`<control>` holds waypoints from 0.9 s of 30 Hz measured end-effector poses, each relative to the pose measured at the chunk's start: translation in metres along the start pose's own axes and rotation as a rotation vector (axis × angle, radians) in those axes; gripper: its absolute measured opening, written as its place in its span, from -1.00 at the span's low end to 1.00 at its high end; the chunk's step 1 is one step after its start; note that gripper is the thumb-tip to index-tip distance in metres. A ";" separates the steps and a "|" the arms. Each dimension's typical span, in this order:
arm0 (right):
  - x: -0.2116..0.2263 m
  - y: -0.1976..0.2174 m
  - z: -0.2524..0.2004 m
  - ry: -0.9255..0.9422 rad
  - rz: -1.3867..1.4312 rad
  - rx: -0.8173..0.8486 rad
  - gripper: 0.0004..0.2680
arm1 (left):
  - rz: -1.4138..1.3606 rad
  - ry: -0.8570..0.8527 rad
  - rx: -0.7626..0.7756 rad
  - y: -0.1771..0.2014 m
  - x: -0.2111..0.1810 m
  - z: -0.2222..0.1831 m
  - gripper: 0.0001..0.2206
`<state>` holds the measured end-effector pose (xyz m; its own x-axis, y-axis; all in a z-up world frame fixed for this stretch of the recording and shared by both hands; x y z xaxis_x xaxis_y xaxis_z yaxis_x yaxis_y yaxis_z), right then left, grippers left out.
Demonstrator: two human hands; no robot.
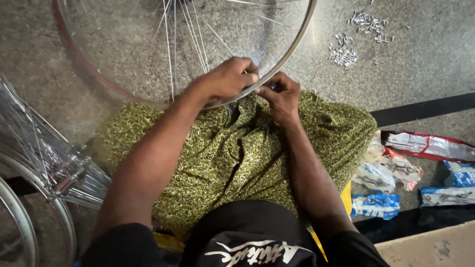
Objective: The person inserts spokes into a bicycle wheel hub and laces them through a rim by hand.
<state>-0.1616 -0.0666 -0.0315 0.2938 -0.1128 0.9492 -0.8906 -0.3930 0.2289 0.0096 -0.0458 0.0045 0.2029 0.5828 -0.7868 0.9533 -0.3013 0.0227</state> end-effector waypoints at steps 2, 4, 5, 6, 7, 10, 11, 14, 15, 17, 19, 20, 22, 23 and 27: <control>0.001 -0.001 0.000 -0.026 -0.026 0.007 -0.86 | 0.037 0.001 -0.015 0.001 -0.004 -0.004 -0.79; 0.003 -0.003 0.002 -0.039 -0.108 0.022 -0.87 | 0.402 -0.011 -0.156 0.009 -0.011 -0.004 -0.62; 0.004 -0.005 0.003 -0.034 -0.106 0.032 -0.88 | 0.343 0.000 -0.140 0.008 -0.010 -0.003 -0.63; 0.004 -0.005 0.001 -0.033 -0.108 0.044 -0.88 | 0.279 0.012 -0.120 0.006 -0.007 -0.001 -0.64; 0.003 -0.003 0.000 -0.032 -0.111 0.055 -0.88 | 0.215 0.024 -0.099 0.003 -0.004 0.000 -0.65; 0.008 -0.007 -0.002 0.015 0.117 0.077 -0.86 | -0.041 -0.066 -0.006 -0.001 -0.005 -0.002 -0.84; 0.010 -0.008 -0.001 0.016 0.086 0.081 -0.87 | 0.119 -0.028 -0.054 0.004 -0.003 -0.004 -0.76; 0.011 -0.005 0.000 -0.024 -0.027 0.077 -0.88 | 0.282 0.041 -0.094 0.006 -0.006 -0.006 -0.67; 0.009 -0.004 0.000 -0.061 -0.079 0.076 -0.89 | 0.120 0.028 -0.053 0.004 -0.006 -0.005 -0.72; 0.007 -0.003 -0.003 -0.087 -0.080 0.072 -0.89 | -0.020 0.025 -0.023 -0.001 -0.003 -0.006 -0.75; 0.009 -0.005 -0.003 -0.053 0.033 0.056 -0.88 | 0.042 0.034 -0.051 0.000 0.001 -0.006 -0.76; 0.010 -0.007 0.000 -0.055 -0.014 0.064 -0.88 | 0.202 0.036 -0.094 0.003 0.000 -0.003 -0.71; 0.009 -0.007 0.001 -0.066 -0.114 0.078 -0.88 | 0.515 0.041 -0.175 0.002 0.001 0.003 -0.55; 0.007 -0.006 0.001 -0.071 -0.119 0.081 -0.88 | 0.392 0.044 -0.148 0.003 0.004 0.007 -0.61; 0.006 -0.007 -0.004 -0.054 0.031 0.102 -0.88 | 0.134 -0.055 -0.095 -0.001 0.009 0.005 -0.73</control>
<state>-0.1545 -0.0611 -0.0266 0.2877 -0.1743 0.9417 -0.8602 -0.4792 0.1741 0.0090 -0.0442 -0.0058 0.3200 0.4992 -0.8052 0.9358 -0.2994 0.1863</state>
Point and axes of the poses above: each hand's wrist, its own z-axis towards the middle knuckle, its own y-axis out of the back of the hand, x = y × z, the point moved 6 cm from there along z, towards the middle knuckle, and after that the axes turned 8 degrees about -z, right-handed, at the moved point
